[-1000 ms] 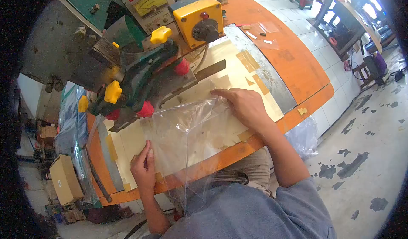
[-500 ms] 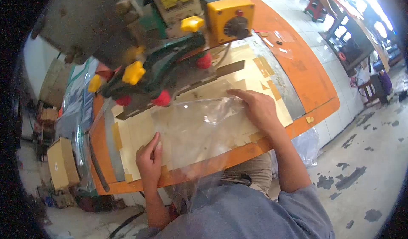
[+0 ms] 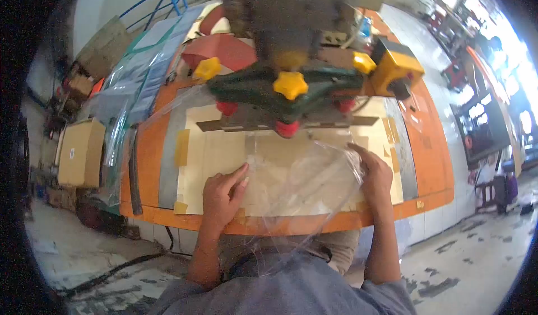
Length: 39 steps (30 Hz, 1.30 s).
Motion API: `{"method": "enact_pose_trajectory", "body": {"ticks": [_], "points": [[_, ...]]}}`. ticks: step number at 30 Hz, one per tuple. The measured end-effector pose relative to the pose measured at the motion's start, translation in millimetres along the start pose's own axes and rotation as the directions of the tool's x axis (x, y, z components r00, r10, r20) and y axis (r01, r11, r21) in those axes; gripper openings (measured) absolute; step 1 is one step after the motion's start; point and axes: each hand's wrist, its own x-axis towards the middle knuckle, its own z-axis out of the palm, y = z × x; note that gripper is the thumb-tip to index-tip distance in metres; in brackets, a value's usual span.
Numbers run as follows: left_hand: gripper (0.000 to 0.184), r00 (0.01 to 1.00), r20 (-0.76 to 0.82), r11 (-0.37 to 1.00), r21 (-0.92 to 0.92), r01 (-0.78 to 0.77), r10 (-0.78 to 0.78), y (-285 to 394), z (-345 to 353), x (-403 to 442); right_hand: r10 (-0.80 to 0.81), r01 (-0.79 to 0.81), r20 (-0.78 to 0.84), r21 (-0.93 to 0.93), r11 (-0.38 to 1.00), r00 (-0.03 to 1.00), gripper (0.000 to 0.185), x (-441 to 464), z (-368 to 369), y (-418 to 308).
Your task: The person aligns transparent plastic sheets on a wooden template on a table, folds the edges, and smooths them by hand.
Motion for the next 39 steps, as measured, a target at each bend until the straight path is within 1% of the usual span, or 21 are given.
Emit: {"method": "enact_pose_trajectory", "body": {"ticks": [1,2,3,5,7,8,11,13,16,18,21,25,27,28,30,31,33,34,35,37,39], "points": [[0.042,0.999,-0.028,1.0,0.005,0.018,-0.018,3,-3,0,0.003,-0.003,0.001,0.027,1.0,1.0,0.047,0,0,2],[0.044,0.997,0.008,0.996,0.023,0.081,-0.081,8,-8,2,-0.004,0.01,-0.041,0.157,0.988,0.999,0.043,-1,5,5],[0.046,0.988,0.046,0.989,0.042,0.143,-0.145,12,-10,3,-0.036,0.041,-0.035,0.158,0.987,0.999,0.043,0,7,9],[0.048,0.982,0.02,0.981,0.041,0.188,-0.189,8,-6,1,0.052,-0.044,-0.039,0.189,0.981,0.998,0.041,-1,10,15],[0.05,0.973,0.004,0.972,0.043,0.23,-0.23,6,0,-1,0.011,-0.007,-0.021,0.168,0.986,1.0,0.041,-1,10,12],[0.049,0.98,-0.013,0.977,0.08,0.2,-0.2,7,2,-1,0.068,-0.061,-0.019,0.24,0.969,0.998,0.041,-2,13,16],[0.047,0.992,-0.036,0.987,0.109,0.12,-0.117,6,0,-1,0.042,-0.017,-0.066,0.346,0.938,0.997,0.045,1,18,18],[0.047,0.997,-0.044,0.993,0.099,0.062,-0.058,7,1,1,0.045,-0.031,-0.1,0.144,0.989,0.994,0.045,1,11,2],[0.046,0.998,-0.036,0.995,0.086,0.05,-0.048,7,1,1,0.107,-0.097,-0.093,0.11,0.989,0.99,0.045,-1,11,6],[0.045,0.997,-0.011,0.992,0.095,0.081,-0.08,11,-3,2,0.099,-0.086,-0.111,0.11,0.99,0.989,0.042,-1,16,16],[0.044,0.997,-0.037,0.994,0.083,0.066,-0.063,7,1,1,0.02,-0.007,-0.17,0.074,0.997,0.985,0.037,1,15,16],[0.043,0.999,-0.026,0.995,0.091,0.043,-0.041,11,-2,2,0.085,-0.074,-0.154,0.079,0.994,0.984,0.029,0,13,15],[0.041,0.996,0.001,0.991,0.106,0.084,-0.085,10,-1,3,0.066,-0.062,-0.141,0.031,0.998,0.988,0.028,1,12,12],[0.041,0.998,0.031,0.993,0.111,0.047,-0.051,8,2,2,0.057,-0.053,-0.148,0.028,0.998,0.987,0.029,-1,10,11],[0.041,0.991,0.0,0.986,0.105,0.132,-0.132,0,8,0,0.11,-0.107,-0.142,0.029,0.994,0.984,0.031,-2,13,23],[0.041,0.994,0.042,0.985,0.142,0.095,-0.102,-1,7,3,0.121,-0.119,-0.115,0.026,0.993,0.986,0.034,-2,21,27],[0.038,0.998,-0.043,0.994,0.093,0.054,-0.05,2,7,3,0.16,-0.15,-0.08,0.126,0.981,0.984,0.033,-2,14,17],[0.04,0.994,0.01,0.988,0.106,0.108,-0.11,2,5,1,0.098,-0.083,-0.143,0.111,0.99,0.985,0.032,-3,17,19],[0.04,0.995,0.033,0.986,0.139,0.089,-0.094,4,2,2,0.031,-0.015,-0.211,0.074,0.997,0.977,0.031,-3,19,21],[0.039,0.991,0.0,0.99,0.056,0.131,-0.132,10,3,4,0.061,-0.046,-0.191,0.083,0.996,0.98,0.028,-1,18,18],[0.038,0.99,0.013,0.987,0.074,0.142,-0.144,9,3,3,0.036,-0.025,-0.21,0.057,0.998,0.977,0.028,-2,20,23]]}}
